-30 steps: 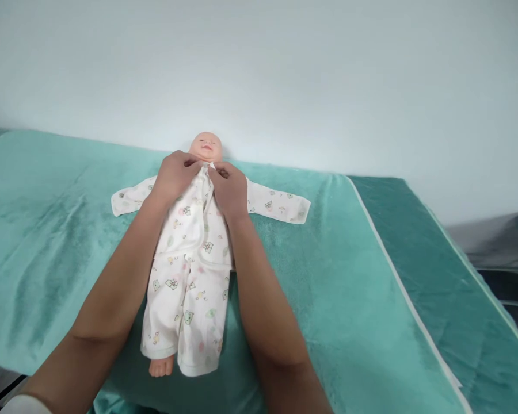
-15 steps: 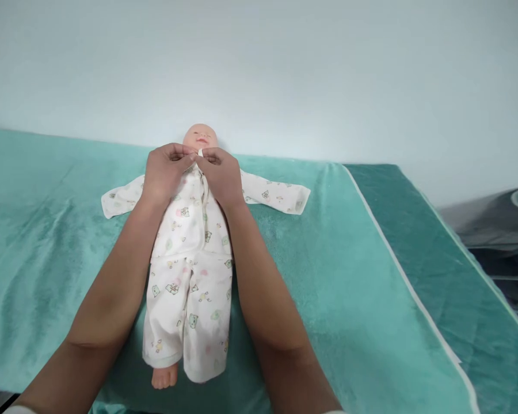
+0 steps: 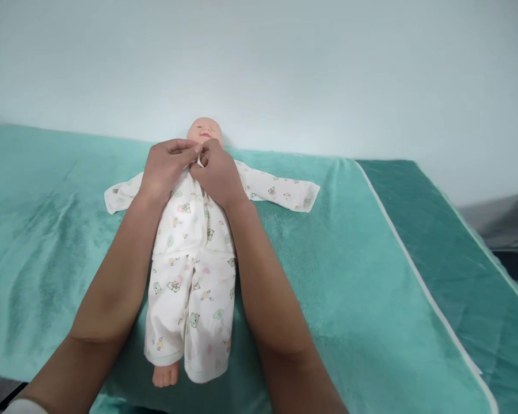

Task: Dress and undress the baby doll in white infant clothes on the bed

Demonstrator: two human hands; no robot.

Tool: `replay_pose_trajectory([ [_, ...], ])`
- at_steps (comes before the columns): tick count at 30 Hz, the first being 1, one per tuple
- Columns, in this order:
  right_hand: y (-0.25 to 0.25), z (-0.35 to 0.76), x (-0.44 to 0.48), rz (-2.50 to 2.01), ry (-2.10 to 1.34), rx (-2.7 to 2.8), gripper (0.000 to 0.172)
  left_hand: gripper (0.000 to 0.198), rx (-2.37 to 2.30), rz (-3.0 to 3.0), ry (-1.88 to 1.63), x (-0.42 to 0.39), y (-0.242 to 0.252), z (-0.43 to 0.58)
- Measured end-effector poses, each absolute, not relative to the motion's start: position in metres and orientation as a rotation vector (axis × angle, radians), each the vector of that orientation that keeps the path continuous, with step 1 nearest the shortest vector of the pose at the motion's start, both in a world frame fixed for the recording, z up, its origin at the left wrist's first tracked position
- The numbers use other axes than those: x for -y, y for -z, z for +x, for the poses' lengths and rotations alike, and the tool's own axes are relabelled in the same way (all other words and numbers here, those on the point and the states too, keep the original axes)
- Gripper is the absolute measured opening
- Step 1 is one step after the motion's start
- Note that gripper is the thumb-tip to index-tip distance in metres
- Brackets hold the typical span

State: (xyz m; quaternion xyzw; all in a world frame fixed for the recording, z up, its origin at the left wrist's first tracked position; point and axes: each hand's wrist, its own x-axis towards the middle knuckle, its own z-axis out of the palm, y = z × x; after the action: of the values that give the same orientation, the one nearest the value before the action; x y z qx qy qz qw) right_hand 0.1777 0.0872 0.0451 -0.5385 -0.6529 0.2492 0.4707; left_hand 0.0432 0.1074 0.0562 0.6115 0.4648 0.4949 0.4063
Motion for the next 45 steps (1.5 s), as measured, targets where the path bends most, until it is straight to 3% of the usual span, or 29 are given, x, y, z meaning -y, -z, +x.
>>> replay_pose_trajectory([
  [9,-0.048,0.176,-0.082,-1.392,-0.603,1.698,0.020,0.024,-1.284,1.593,-1.250,-0.114,-0.046,0.041],
  [16,-0.043,0.173,-0.066,-1.419,-0.599,1.630,0.037,0.029,-1.299,1.751,-1.234,-0.111,-0.046,0.041],
  [23,-0.039,0.165,-0.030,-1.498,-0.448,1.550,0.027,0.026,-1.447,2.001,-1.237,-0.101,-0.039,0.039],
  [28,-0.031,0.160,-0.009,-1.469,-0.328,1.548,0.017,0.037,-1.377,2.148,-1.264,-0.094,-0.031,0.034],
  [33,-0.030,0.161,0.002,-1.500,-0.385,1.441,0.007,0.025,-1.294,2.156,-1.354,-0.075,-0.036,0.029],
  [38,-0.033,0.166,-0.004,-1.453,-0.542,1.373,0.007,0.013,-1.297,2.083,-1.402,-0.055,-0.039,0.028],
  [45,-0.031,0.169,-0.017,-1.349,-0.510,1.371,0.009,0.006,-1.220,1.984,-1.369,-0.053,-0.033,0.023],
])
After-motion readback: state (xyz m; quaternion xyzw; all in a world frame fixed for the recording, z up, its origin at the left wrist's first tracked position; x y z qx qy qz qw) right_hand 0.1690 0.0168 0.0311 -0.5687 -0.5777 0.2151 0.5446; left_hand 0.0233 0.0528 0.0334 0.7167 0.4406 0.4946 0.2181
